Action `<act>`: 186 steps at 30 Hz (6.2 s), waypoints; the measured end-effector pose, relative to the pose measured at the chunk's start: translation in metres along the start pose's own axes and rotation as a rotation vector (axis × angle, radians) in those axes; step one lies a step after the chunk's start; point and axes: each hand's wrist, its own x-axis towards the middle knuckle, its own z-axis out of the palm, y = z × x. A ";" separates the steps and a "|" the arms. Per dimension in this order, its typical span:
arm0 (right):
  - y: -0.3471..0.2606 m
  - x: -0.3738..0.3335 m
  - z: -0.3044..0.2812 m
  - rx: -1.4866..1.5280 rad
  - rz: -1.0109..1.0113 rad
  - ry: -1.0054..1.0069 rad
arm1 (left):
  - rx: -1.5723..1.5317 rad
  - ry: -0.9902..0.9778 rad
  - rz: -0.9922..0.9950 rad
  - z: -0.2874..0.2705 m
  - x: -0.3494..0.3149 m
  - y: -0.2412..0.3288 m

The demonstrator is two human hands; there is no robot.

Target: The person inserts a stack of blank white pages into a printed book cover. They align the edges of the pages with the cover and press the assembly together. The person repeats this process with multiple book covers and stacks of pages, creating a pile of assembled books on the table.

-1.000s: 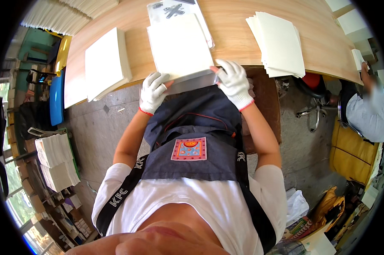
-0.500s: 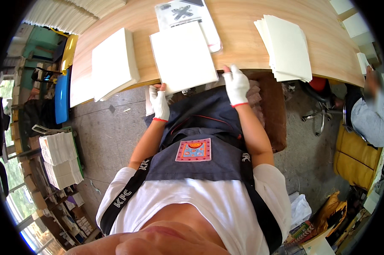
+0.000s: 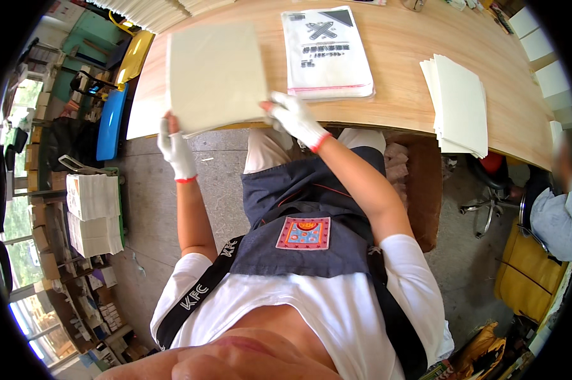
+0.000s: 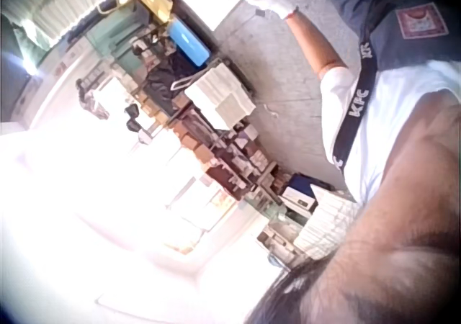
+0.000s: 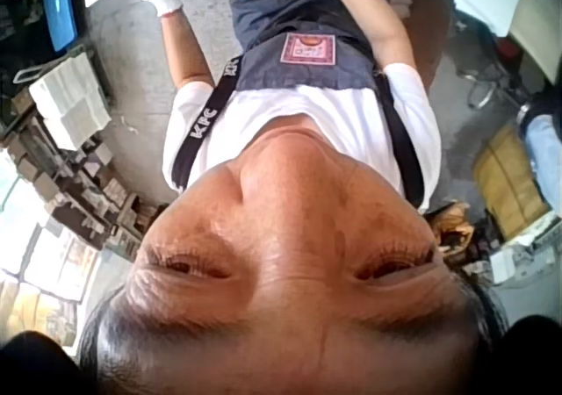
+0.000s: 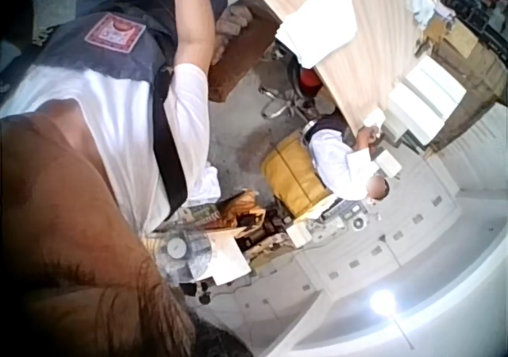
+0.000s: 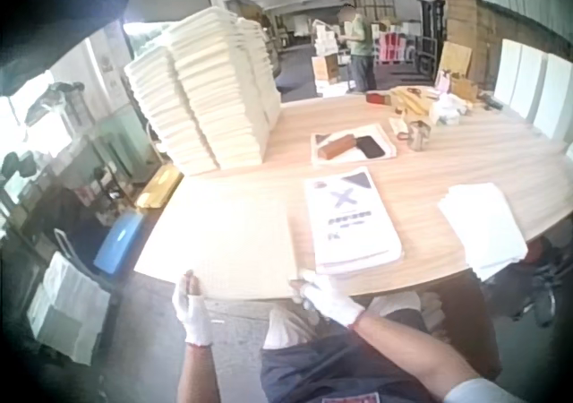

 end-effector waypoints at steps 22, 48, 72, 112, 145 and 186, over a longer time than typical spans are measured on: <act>0.028 -0.220 -0.221 0.508 -0.036 1.128 | -0.108 0.134 -0.339 0.022 -0.136 -0.132; 0.001 -0.237 -0.313 0.578 -0.330 1.005 | 1.034 -0.945 0.426 0.220 -0.010 0.021; 0.053 -0.206 -0.093 1.126 -0.201 0.461 | 0.213 -0.703 0.581 0.207 0.001 0.008; 0.053 -0.194 -0.035 0.813 0.216 0.483 | -1.157 -0.738 -0.906 0.238 -0.246 -0.137; 0.051 -0.129 -0.072 0.273 -0.080 0.334 | -0.354 -0.656 -0.822 0.117 -0.129 -0.046; 0.042 -0.126 -0.114 -0.353 0.291 0.598 | -0.363 -0.450 -0.502 0.128 -0.116 -0.037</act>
